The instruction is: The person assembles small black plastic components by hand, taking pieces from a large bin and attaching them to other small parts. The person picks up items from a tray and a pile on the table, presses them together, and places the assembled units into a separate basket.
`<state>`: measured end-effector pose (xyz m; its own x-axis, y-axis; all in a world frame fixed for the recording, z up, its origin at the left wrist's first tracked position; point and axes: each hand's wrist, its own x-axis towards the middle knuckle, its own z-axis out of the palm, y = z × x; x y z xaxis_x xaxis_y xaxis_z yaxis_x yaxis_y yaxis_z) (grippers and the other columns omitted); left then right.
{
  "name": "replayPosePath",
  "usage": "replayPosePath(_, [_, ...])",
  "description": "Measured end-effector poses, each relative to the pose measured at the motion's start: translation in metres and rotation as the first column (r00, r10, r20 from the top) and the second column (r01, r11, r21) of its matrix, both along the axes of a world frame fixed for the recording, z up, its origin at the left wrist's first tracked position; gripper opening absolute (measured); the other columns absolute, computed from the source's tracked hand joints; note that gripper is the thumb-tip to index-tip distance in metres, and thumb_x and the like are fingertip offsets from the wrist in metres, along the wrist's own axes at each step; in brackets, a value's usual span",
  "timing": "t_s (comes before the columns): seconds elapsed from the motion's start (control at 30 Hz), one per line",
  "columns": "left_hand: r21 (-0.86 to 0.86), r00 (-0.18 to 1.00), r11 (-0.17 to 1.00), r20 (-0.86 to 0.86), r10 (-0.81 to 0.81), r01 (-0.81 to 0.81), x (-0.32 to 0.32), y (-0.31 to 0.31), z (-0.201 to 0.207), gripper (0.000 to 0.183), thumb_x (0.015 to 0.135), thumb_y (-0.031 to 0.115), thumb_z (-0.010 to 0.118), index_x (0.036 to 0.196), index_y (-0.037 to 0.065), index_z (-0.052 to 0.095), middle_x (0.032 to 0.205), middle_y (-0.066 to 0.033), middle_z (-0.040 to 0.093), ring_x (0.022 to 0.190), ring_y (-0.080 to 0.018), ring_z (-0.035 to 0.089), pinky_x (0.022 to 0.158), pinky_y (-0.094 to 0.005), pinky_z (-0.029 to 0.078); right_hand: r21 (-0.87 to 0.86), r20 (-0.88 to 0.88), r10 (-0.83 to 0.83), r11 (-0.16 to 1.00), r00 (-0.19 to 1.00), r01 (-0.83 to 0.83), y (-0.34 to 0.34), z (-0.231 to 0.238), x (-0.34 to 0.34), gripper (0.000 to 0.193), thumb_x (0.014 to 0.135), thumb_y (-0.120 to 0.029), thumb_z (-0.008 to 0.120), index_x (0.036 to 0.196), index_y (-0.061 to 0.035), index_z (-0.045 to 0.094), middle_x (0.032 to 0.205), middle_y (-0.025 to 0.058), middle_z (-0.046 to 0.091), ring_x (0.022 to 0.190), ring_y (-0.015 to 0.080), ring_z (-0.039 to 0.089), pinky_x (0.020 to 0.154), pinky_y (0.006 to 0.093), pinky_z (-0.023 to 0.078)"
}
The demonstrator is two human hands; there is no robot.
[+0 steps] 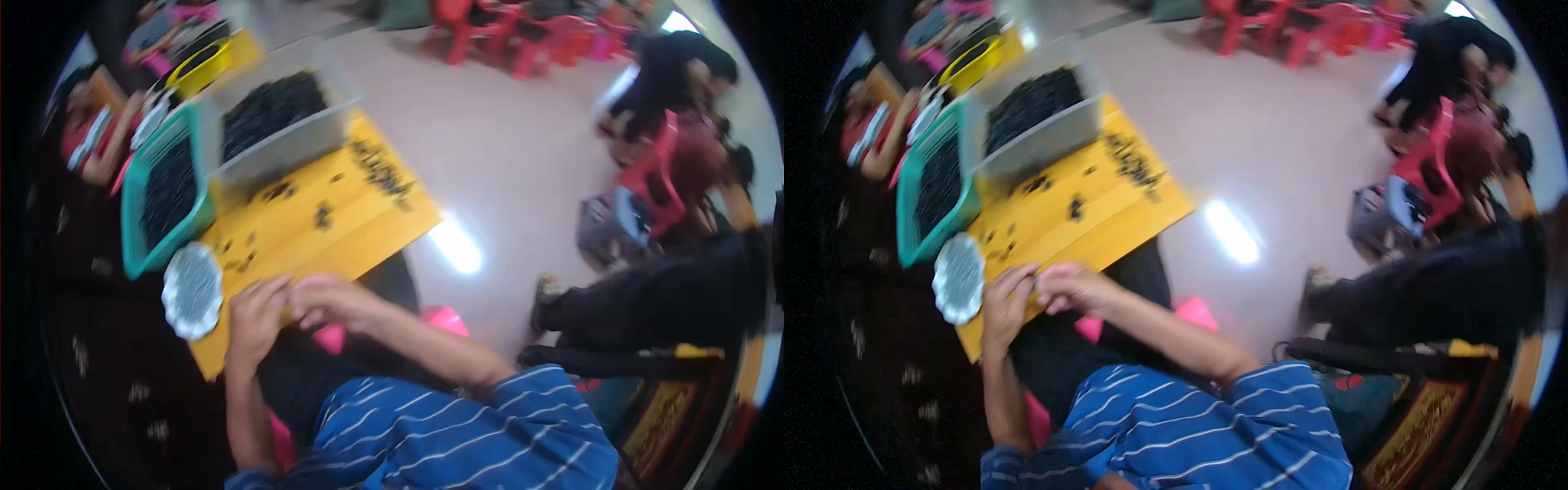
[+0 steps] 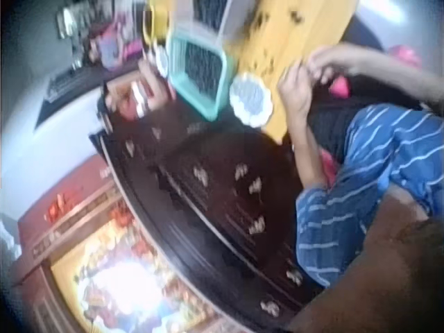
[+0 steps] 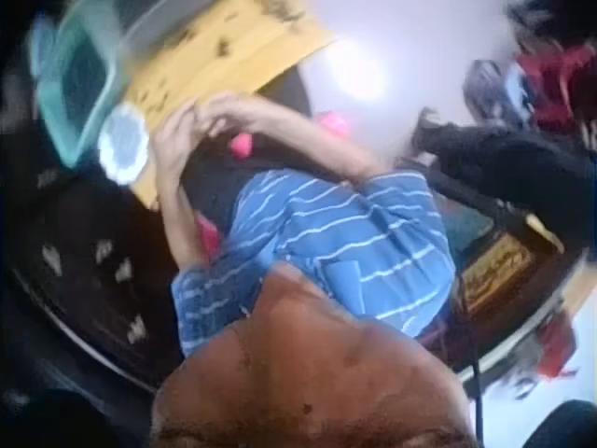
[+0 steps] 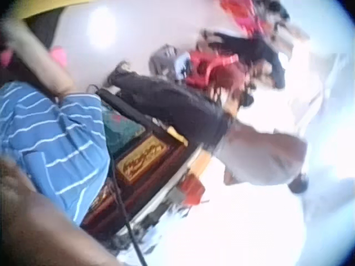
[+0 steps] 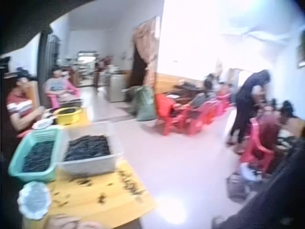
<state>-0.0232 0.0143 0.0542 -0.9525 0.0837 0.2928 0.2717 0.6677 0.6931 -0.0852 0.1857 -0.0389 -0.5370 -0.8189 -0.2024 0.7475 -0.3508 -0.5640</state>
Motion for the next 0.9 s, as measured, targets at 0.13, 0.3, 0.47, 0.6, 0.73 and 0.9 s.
replayPosePath(0.13, [0.008,1.0,1.0,0.01,0.001,-0.001,0.012,-0.002,0.007,0.022,0.091,0.004,0.059,0.107,-0.006,0.069,0.09,-0.0212,0.07,0.082,-0.0349,0.07,0.074,-0.0404,0.053,-0.059,-0.029,0.077,0.995,0.997,-0.079,-0.008,0.007,0.006,0.014,0.095,-0.02,0.072,0.097,-0.0072,0.068,0.084,0.0053,0.07,0.061,0.008,0.059,0.069,0.0285,0.057])
replayPosePath(0.3, [-0.009,0.998,0.998,0.023,-0.064,0.064,0.011,0.0,0.004,0.032,0.087,0.008,0.063,0.116,-0.005,0.066,0.09,-0.0201,0.069,0.08,-0.0343,0.068,0.074,-0.041,0.052,-0.1,0.037,0.073,0.993,0.997,-0.069,0.002,0.008,0.003,0.012,0.095,-0.019,0.072,0.098,-0.009,0.068,0.08,0.0029,0.068,0.06,0.0079,0.06,0.069,0.03,0.057])
replayPosePath(0.47, [-0.087,0.995,0.993,-0.045,-0.088,0.084,0.011,-0.002,0.001,0.035,0.087,0.01,0.066,0.119,-0.005,0.065,0.088,-0.0201,0.068,0.077,-0.034,0.067,0.072,-0.0418,0.051,-0.114,0.081,0.123,0.987,0.989,-0.114,0.003,0.013,0.001,0.014,0.093,-0.02,0.075,0.099,-0.0092,0.068,0.08,0.0018,0.068,0.06,0.0082,0.06,0.07,0.0303,0.058])
replayPosePath(0.6, [-0.145,0.994,0.986,-0.06,-0.087,0.077,0.012,-0.002,0.003,0.034,0.087,0.01,0.066,0.118,-0.004,0.066,0.087,-0.0198,0.067,0.077,-0.0347,0.066,0.071,-0.0426,0.051,-0.131,0.069,0.119,0.985,0.99,-0.109,0.003,0.013,0.001,0.014,0.092,-0.019,0.075,0.099,-0.0087,0.068,0.08,0.0016,0.068,0.061,0.0081,0.061,0.07,0.0301,0.058])
replayPosePath(0.73, [-0.171,0.994,0.983,-0.062,-0.085,0.073,0.011,-0.003,-0.001,0.033,0.087,0.01,0.066,0.117,-0.004,0.066,0.088,-0.0202,0.067,0.078,-0.036,0.066,0.072,-0.0436,0.051,-0.115,0.052,0.118,0.987,0.992,-0.111,0.006,0.016,0.0,0.013,0.093,-0.018,0.074,0.099,-0.0076,0.069,0.08,0.0018,0.069,0.06,0.0077,0.062,0.07,0.0295,0.059])
replayPosePath(0.9, [-0.134,0.995,0.986,-0.023,-0.101,0.097,0.012,-0.001,0.002,0.032,0.088,0.013,0.066,0.115,-0.004,0.066,0.089,-0.0203,0.067,0.08,-0.037,0.066,0.073,-0.0442,0.051,-0.084,0.064,0.125,0.989,0.99,-0.119,0.007,0.021,0.002,0.01,0.091,-0.015,0.073,0.096,-0.0083,0.068,0.077,0.0008,0.068,0.058,0.0071,0.059,0.068,0.031,0.059])
